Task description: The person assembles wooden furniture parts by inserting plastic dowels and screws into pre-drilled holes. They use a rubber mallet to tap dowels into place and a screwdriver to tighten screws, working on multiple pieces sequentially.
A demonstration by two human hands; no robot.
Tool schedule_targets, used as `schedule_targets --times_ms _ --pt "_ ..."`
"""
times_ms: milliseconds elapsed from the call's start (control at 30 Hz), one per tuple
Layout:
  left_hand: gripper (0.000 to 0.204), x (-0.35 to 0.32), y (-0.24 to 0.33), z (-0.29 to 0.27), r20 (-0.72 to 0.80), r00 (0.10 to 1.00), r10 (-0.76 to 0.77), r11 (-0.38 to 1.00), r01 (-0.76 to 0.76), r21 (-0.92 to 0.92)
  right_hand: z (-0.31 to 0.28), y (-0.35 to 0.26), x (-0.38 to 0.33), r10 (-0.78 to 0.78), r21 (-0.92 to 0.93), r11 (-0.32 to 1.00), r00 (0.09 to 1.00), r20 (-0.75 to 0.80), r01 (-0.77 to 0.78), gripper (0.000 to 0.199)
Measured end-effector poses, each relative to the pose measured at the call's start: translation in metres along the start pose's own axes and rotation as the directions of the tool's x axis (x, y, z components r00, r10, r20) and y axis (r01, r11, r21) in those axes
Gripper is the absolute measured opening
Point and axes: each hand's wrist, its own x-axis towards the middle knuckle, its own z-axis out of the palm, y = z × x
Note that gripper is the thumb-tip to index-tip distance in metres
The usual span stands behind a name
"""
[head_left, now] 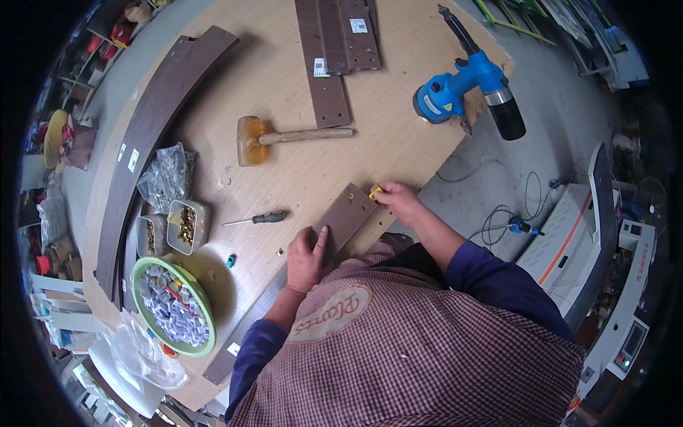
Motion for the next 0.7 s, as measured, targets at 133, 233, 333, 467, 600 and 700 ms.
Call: schedule_targets --times_ms 133,233,333,467,600,700 --pt "0.085 -0.004 -0.005 0.010 -0.008 1.000 0.014 1.000 -0.014 0.022 0.001 -0.006 -0.003 -0.092 -0.263 0.961 0.996 -0.012 0.086 0.019" --pt "0.085 -0.004 -0.010 0.020 -0.024 0.999 0.049 0.993 -0.046 0.108 0.000 -0.011 -0.003 -0.122 -0.330 0.935 0.991 0.047 0.131 0.015" --pt "0.086 -0.005 -0.012 0.024 -0.029 0.999 0.044 0.994 -0.041 0.098 -0.002 -0.013 0.000 -0.085 -0.378 0.920 0.995 0.061 0.102 0.013" --pt "0.089 -0.003 -0.009 0.020 0.023 1.000 -0.007 1.000 0.006 0.024 -0.004 -0.013 0.004 -0.048 -0.455 0.888 0.998 0.041 0.061 0.017" --pt "0.093 0.000 -0.004 0.014 0.047 0.998 -0.038 0.998 0.041 -0.055 -0.005 -0.010 0.004 -0.083 -0.453 0.889 0.996 -0.017 0.066 0.026" --pt "0.094 0.002 -0.004 0.012 0.057 0.997 -0.042 0.996 0.046 -0.074 -0.005 -0.008 0.003 -0.311 -0.628 0.733 0.950 0.033 0.262 0.029"
